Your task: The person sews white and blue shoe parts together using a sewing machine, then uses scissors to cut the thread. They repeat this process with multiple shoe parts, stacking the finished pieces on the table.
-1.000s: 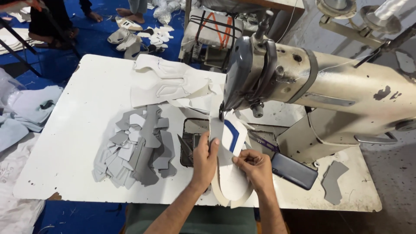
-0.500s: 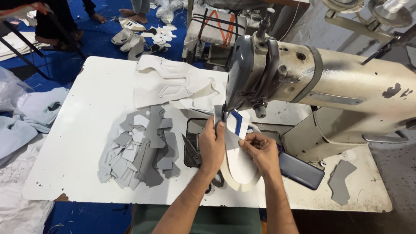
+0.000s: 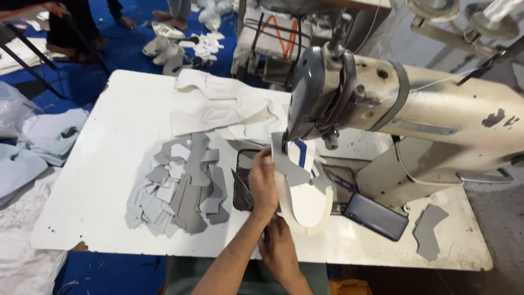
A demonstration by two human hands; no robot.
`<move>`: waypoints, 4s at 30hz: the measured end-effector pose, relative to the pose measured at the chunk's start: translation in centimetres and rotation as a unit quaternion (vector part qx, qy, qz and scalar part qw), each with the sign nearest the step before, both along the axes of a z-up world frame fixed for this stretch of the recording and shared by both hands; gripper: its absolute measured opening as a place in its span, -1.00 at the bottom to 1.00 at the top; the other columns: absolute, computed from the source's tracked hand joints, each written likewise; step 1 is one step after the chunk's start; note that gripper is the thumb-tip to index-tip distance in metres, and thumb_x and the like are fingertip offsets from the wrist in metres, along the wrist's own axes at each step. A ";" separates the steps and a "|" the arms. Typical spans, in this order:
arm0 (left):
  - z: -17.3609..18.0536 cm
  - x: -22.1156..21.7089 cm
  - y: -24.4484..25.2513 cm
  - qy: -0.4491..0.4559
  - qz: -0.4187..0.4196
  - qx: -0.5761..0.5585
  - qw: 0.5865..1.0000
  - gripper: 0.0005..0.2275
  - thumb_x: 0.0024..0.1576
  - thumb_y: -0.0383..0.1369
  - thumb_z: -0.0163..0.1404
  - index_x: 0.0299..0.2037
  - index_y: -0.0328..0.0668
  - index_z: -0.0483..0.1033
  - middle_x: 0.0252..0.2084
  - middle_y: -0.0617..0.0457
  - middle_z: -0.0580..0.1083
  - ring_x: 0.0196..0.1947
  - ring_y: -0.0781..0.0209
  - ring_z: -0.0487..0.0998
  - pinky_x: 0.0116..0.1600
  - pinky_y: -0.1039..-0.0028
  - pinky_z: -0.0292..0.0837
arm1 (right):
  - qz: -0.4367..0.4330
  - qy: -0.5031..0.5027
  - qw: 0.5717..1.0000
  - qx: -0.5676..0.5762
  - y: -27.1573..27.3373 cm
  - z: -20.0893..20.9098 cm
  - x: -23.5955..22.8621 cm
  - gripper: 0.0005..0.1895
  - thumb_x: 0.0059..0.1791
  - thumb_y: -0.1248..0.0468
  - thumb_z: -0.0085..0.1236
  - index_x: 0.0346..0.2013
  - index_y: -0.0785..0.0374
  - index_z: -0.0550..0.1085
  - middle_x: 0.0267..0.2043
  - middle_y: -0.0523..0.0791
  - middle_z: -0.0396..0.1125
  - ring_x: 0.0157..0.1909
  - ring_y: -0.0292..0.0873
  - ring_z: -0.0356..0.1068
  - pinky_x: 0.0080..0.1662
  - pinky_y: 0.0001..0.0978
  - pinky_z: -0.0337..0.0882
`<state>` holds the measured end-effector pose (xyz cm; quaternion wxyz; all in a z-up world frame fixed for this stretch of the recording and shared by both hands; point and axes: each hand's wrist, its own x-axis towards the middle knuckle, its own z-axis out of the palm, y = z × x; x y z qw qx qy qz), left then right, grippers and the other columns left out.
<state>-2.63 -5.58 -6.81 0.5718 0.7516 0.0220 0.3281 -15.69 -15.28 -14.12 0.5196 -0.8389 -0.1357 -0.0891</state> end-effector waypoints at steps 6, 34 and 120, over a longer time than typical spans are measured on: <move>-6.1 8.8 4.4 0.194 -0.087 -0.345 0.914 -0.51 0.35 0.08 -0.16 0.02 -0.25 0.51 -0.30 0.12 0.50 -0.36 0.36 0.50 -0.28 0.50 0.40 | 0.012 0.040 0.973 -0.228 1.7 3.6 3.0 -0.33 -0.16 0.36 0.19 0.22 0.48 0.27 0.02 0.25 0.27 -0.03 0.35 0.31 -0.10 0.09 0.39; 1.0 6.3 12.4 -0.141 0.010 0.183 0.973 -0.88 0.23 -0.57 0.02 -0.06 -0.41 0.52 -0.20 -0.24 0.56 -0.36 -0.18 0.58 -0.29 0.15 0.45 | -0.053 0.237 0.970 0.001 2.3 8.7 4.1 -0.52 -0.08 0.00 0.29 -0.10 0.28 0.39 -0.56 -0.10 0.32 -0.59 -0.24 0.28 -0.49 -0.36 0.27; 6.8 -2.2 0.1 0.145 -0.221 -0.147 0.953 -0.50 0.21 -0.36 0.09 0.29 -0.41 0.18 -0.12 -0.11 0.61 -0.15 0.26 0.65 -0.09 0.49 0.57 | -0.072 0.035 0.908 0.412 -11.6 6.1 8.1 -0.16 -0.05 0.45 0.21 0.47 0.32 0.06 0.19 0.02 0.29 0.26 -0.07 0.31 0.22 -0.22 0.34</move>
